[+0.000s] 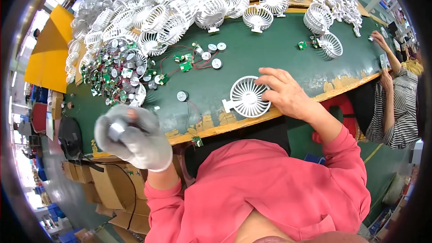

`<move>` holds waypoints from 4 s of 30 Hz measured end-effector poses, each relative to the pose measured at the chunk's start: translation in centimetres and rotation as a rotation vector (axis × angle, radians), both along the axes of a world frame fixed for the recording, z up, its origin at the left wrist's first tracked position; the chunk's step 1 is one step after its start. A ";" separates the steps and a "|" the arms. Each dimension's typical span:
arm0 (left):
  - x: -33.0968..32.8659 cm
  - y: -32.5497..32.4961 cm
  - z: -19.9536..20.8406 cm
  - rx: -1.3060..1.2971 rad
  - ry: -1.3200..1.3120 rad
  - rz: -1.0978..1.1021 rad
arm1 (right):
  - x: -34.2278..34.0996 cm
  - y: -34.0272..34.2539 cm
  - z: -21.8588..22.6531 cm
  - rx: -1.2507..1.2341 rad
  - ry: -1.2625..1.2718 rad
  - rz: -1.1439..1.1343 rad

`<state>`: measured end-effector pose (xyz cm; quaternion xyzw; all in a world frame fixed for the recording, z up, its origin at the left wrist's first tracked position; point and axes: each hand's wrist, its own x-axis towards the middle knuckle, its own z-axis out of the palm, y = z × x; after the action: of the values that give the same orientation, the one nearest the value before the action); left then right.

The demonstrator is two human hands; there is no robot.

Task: The person assembles small electronic fan components by hand, joining plastic housings, circuit boards, motors, and wires.

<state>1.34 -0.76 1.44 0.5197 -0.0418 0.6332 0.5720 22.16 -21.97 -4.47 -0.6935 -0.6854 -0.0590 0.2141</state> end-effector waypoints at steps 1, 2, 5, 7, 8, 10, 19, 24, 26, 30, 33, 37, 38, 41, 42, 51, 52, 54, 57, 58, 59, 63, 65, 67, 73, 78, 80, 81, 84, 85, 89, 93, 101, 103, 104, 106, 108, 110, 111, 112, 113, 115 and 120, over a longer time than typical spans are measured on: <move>0.0 -0.2 -0.2 0.001 0.000 -0.006 | 0.3 -0.1 -0.1 0.004 -0.025 -0.026; -0.2 -0.3 -0.5 0.205 0.249 0.089 | 0.3 -0.1 0.5 0.031 -0.042 -0.022; 0.6 -3.3 -0.9 0.215 0.589 -0.015 | -0.1 -0.3 1.5 0.060 0.021 -0.054; 1.8 -3.7 -1.4 0.622 0.760 -0.023 | -1.9 0.1 2.6 0.118 0.157 -0.037; 2.4 -4.2 -1.9 0.746 0.799 0.022 | -2.8 0.6 2.7 0.179 0.296 -0.013; 3.0 -5.2 -2.7 0.959 0.889 0.054 | -4.1 1.2 2.7 0.178 0.437 0.027; 4.0 -4.8 -3.7 0.901 1.149 0.055 | -2.3 1.8 1.0 0.101 0.037 -0.147; 4.1 -4.2 -6.0 0.970 1.250 0.040 | -1.4 2.8 0.6 0.000 -0.112 -0.072; 3.9 -3.7 -6.2 0.972 1.188 0.040 | -1.1 3.0 0.7 -0.060 -0.127 -0.033; 4.2 -3.3 -5.8 1.011 1.202 0.039 | -0.7 3.4 0.3 -0.049 -0.110 0.030; 4.3 -3.1 -5.9 1.003 1.222 0.019 | -0.6 3.7 0.1 -0.065 -0.152 0.072; 4.1 -3.2 -6.0 0.932 1.205 -0.012 | -0.6 3.9 0.4 -0.106 -0.150 0.098; 4.1 -3.1 -5.9 0.906 1.210 -0.023 | -0.4 4.1 0.6 -0.139 -0.149 0.099; 4.1 -2.4 -5.5 0.866 0.989 0.028 | 0.0 3.1 0.2 -0.116 -0.124 0.043; 3.8 -1.6 -5.5 0.856 0.959 0.088 | 0.6 2.5 0.2 -0.116 -0.129 0.043; 0.6 4.5 -7.8 0.487 1.453 0.420 | 11.9 -2.7 0.5 -0.118 -0.384 -0.722; 0.7 4.4 -7.9 0.485 1.442 0.424 | 12.7 -2.0 0.3 0.072 -0.324 -0.711; 0.9 4.0 -7.8 0.416 1.382 0.396 | 13.0 0.7 -0.1 0.075 -0.317 -0.664; 0.6 3.7 -8.0 0.350 1.367 0.355 | 13.3 4.8 -1.3 0.163 -0.382 -0.561; 0.5 3.6 -7.7 0.415 1.340 0.347 | 13.4 5.6 -1.5 0.186 -0.401 -0.567; 0.4 3.3 -7.7 0.478 1.292 0.390 | 14.1 6.2 -2.2 0.196 -0.400 -0.559; -0.7 2.6 -7.7 0.103 1.108 0.158 | 14.6 7.0 -2.6 0.013 -0.504 -0.485; -1.2 2.1 -6.2 -0.202 0.886 -0.092 | 11.1 6.6 -1.0 -0.013 -0.358 -0.432; -1.7 1.2 -5.4 -0.413 0.666 -0.231 | 6.3 5.8 0.4 -0.005 -0.219 -0.323; -2.3 -0.9 -2.6 -0.667 0.605 -0.464 | -4.8 3.1 0.0 -0.179 -0.041 0.018; -1.7 -2.9 -2.6 0.150 1.041 -0.083 | -6.1 3.0 0.9 0.054 0.070 -0.053; -0.7 -3.1 -2.4 0.530 1.023 0.081 | -6.5 3.2 1.6 0.137 0.099 -0.059; -0.4 -3.4 -2.2 0.651 1.025 0.100 | -6.7 3.4 1.8 0.166 0.244 -0.016; 0.5 -4.2 -3.6 0.921 0.918 0.170 | -7.0 3.6 1.5 0.184 0.397 0.044; 0.7 -4.5 -3.9 0.975 0.903 0.177 | -7.0 3.6 1.3 0.171 0.407 0.060; 2.1 -3.8 -4.2 0.991 0.934 0.159 | -5.4 3.2 1.8 0.189 0.184 -0.088; 3.0 -3.2 -4.4 0.832 1.166 0.033 | -3.4 3.1 1.2 0.033 -0.081 -0.127; 3.0 -2.5 -6.3 0.911 1.187 -0.040 | -1.5 3.7 1.3 -0.093 -0.107 0.036; 3.1 -2.3 -6.2 0.916 1.172 -0.029 | -1.5 3.9 1.4 -0.122 -0.121 0.054; 3.1 -2.2 -6.2 0.945 1.160 -0.015 | -1.7 3.9 1.3 -0.125 -0.120 0.055; 3.3 -2.0 -6.2 0.971 1.150 -0.005 | -1.9 3.9 1.1 -0.175 -0.128 0.061; 3.3 -1.9 -6.1 0.934 1.140 -0.013 | -1.9 4.0 0.8 -0.162 -0.133 0.075; 3.5 -1.8 -6.4 0.927 1.107 -0.008 | -1.8 4.1 0.8 -0.148 -0.142 0.073; 3.8 -1.7 -6.5 0.921 1.073 0.000 | -1.7 4.3 1.1 -0.190 -0.147 0.081; 3.7 -1.7 -6.4 0.931 1.059 -0.013 | -1.7 4.4 1.3 -0.232 -0.153 0.086; 3.6 -1.7 -6.4 0.927 1.069 0.010 | -1.6 4.5 1.1 -0.233 -0.161 0.065; 3.8 -1.8 -6.1 0.940 1.040 0.011 | -1.7 4.0 0.3 -0.129 -0.136 0.056; 4.8 -0.1 -4.8 0.755 1.096 -0.083 | -0.1 1.2 0.6 -0.109 -0.174 -0.147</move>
<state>6.12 -0.88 -3.37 0.9289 0.0159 0.1969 0.3132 22.10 -20.74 -3.86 -0.7449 -0.6508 -0.0970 0.1109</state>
